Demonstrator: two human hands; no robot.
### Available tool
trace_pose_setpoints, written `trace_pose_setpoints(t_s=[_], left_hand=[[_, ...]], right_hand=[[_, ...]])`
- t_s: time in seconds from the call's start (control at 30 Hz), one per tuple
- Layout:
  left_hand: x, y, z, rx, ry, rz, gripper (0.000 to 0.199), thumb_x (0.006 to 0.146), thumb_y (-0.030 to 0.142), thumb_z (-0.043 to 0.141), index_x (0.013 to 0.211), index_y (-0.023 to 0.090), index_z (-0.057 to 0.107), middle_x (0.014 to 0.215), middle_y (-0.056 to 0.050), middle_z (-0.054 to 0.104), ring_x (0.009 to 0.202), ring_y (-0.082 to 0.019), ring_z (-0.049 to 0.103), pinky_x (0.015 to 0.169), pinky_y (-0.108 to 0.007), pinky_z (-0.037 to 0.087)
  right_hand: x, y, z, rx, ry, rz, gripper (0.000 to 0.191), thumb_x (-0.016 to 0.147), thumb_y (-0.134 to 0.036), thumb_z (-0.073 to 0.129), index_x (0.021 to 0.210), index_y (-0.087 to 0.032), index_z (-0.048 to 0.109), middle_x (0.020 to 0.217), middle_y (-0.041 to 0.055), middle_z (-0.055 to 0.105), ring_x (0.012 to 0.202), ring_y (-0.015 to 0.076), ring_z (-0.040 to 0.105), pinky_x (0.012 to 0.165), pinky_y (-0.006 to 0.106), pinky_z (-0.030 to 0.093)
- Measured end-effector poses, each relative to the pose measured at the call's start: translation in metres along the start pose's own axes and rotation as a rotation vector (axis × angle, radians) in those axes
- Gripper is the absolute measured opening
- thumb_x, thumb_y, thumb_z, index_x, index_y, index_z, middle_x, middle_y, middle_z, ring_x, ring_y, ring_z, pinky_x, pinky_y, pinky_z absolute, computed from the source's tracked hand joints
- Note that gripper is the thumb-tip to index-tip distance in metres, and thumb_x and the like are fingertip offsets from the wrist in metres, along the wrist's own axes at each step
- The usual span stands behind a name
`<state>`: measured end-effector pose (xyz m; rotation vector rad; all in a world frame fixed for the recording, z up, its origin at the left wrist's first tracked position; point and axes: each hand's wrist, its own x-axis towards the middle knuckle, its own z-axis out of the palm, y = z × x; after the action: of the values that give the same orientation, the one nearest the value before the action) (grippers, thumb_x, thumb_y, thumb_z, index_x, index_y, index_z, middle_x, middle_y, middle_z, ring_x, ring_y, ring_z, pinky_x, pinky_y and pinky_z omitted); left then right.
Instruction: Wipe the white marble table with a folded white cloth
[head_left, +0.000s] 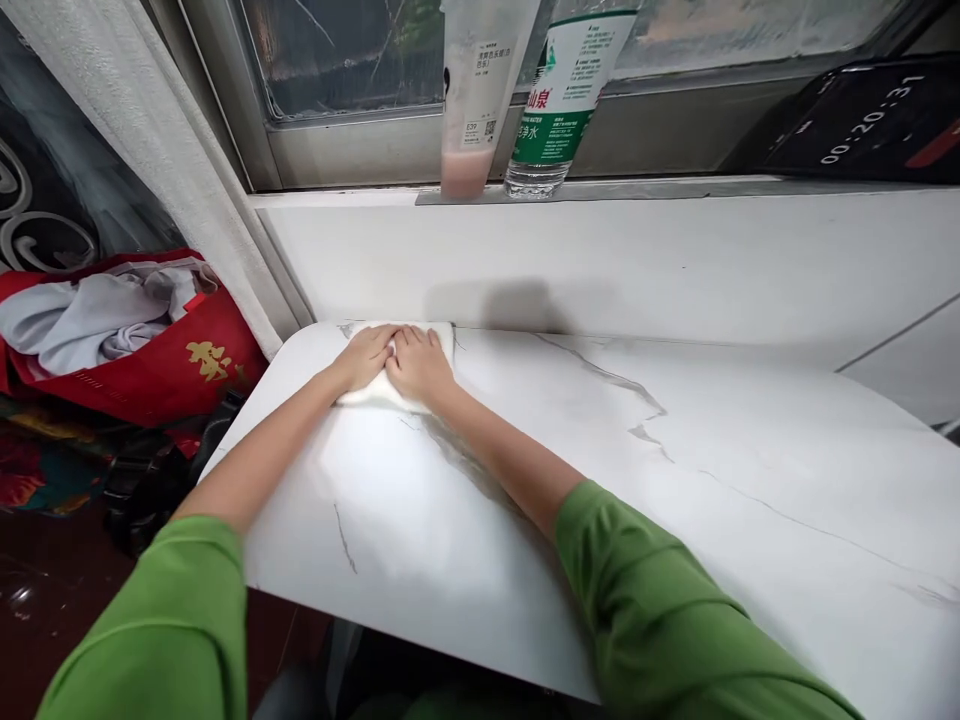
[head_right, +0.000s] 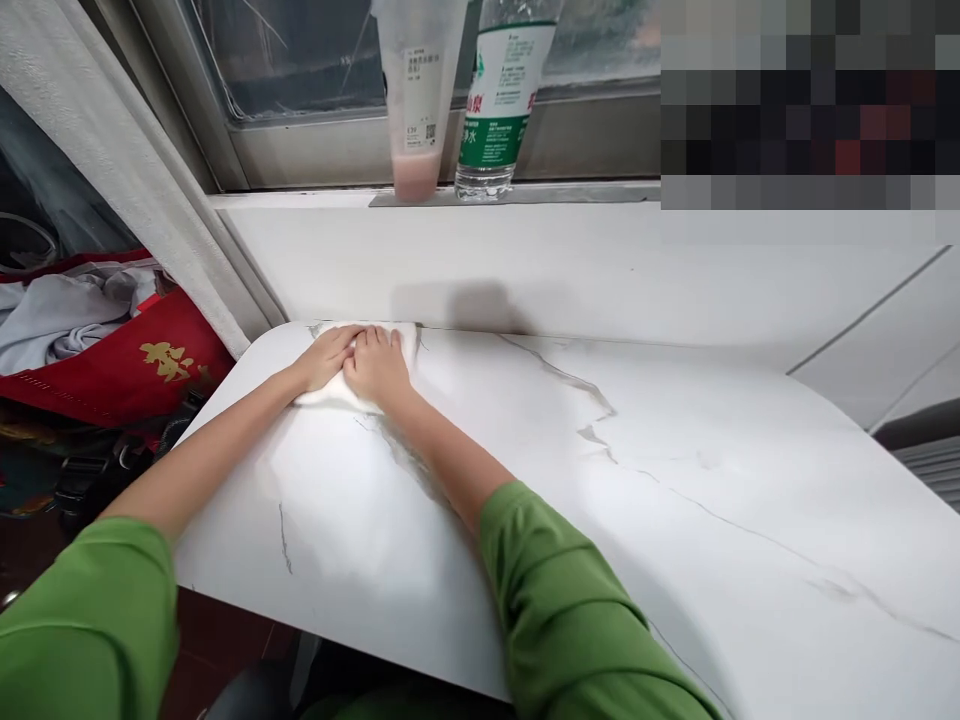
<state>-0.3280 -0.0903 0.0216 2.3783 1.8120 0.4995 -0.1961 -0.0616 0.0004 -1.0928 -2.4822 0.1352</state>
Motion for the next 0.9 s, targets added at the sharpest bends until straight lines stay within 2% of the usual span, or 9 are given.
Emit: trace_pose_setpoints(t_s=[0.07,0.17,0.27,0.37,0.5,0.7,0.8,0.9], left_hand=[[0.022,-0.011,0.002,0.008,0.0,-0.024,0.046,0.09,0.018,0.028,0.133,0.01,0.044,0.136,-0.009,0.051,0.125,-0.02,0.045,0.109,-0.031,0.029],[0.034,-0.015,0.006,0.037,-0.004,-0.05,0.047,0.09,0.016,0.029,0.134,0.013,0.043,0.138,-0.008,0.05,0.128,-0.018,0.042,0.11,-0.031,0.027],[0.026,-0.011,0.008,0.054,-0.029,-0.062,0.048,0.091,0.018,0.027,0.138,0.016,0.039,0.143,-0.007,0.044,0.133,-0.018,0.036,0.112,-0.035,0.023],[0.004,-0.001,0.007,0.08,-0.06,-0.09,0.049,0.093,0.019,0.024,0.141,0.017,0.034,0.148,-0.006,0.038,0.138,-0.017,0.03,0.114,-0.038,0.019],[-0.053,0.016,0.003,0.112,-0.063,-0.093,0.05,0.095,0.022,0.022,0.144,0.013,0.03,0.151,-0.007,0.033,0.141,-0.018,0.024,0.117,-0.039,0.012],[-0.189,0.049,-0.018,0.142,-0.006,-0.116,0.051,0.098,0.026,0.018,0.146,0.011,0.025,0.151,-0.01,0.032,0.142,-0.019,0.022,0.118,-0.042,0.013],[-0.25,0.059,-0.029,0.172,0.053,-0.191,0.051,0.099,0.026,0.018,0.148,0.015,0.019,0.151,-0.01,0.032,0.142,-0.02,0.023,0.118,-0.045,0.016],[-0.286,0.056,-0.036,0.199,0.104,-0.271,0.051,0.099,0.027,0.018,0.149,0.018,0.016,0.151,-0.009,0.033,0.141,-0.021,0.026,0.117,-0.047,0.018]], right_hand=[[0.019,0.009,0.006,0.015,0.017,0.048,0.046,0.086,-0.019,0.032,0.125,-0.002,0.051,0.13,0.0209,0.055,0.124,0.0311,0.044,0.107,0.049,0.024],[0.027,0.016,0.011,0.022,0.049,0.074,0.047,0.086,-0.018,0.033,0.126,-0.003,0.051,0.132,0.0205,0.053,0.125,0.0316,0.043,0.108,0.049,0.022],[0.019,0.015,0.011,0.0,0.065,0.055,0.048,0.087,-0.02,0.032,0.128,-0.001,0.049,0.136,0.0211,0.05,0.129,0.0316,0.039,0.108,0.049,0.021],[0.0,0.004,0.006,-0.034,0.017,0.046,0.052,0.088,-0.021,0.03,0.133,0.002,0.046,0.141,0.0204,0.045,0.132,0.0305,0.036,0.11,0.047,0.019],[-0.044,-0.029,-0.005,-0.032,-0.023,-0.012,0.056,0.089,-0.024,0.03,0.137,0.003,0.042,0.144,0.02,0.041,0.135,0.0302,0.034,0.113,0.047,0.018],[-0.123,-0.111,-0.022,0.052,-0.09,-0.215,0.06,0.093,-0.03,0.029,0.139,0.006,0.038,0.145,0.0236,0.037,0.137,0.0351,0.029,0.114,0.051,0.015],[-0.143,-0.15,-0.027,0.14,-0.142,-0.362,0.062,0.091,-0.032,0.034,0.139,0.007,0.037,0.146,0.0259,0.033,0.138,0.0378,0.026,0.114,0.053,0.014],[-0.143,-0.179,-0.025,0.199,-0.177,-0.45,0.063,0.09,-0.033,0.037,0.139,0.007,0.037,0.147,0.0267,0.031,0.138,0.0386,0.025,0.113,0.055,0.014]])
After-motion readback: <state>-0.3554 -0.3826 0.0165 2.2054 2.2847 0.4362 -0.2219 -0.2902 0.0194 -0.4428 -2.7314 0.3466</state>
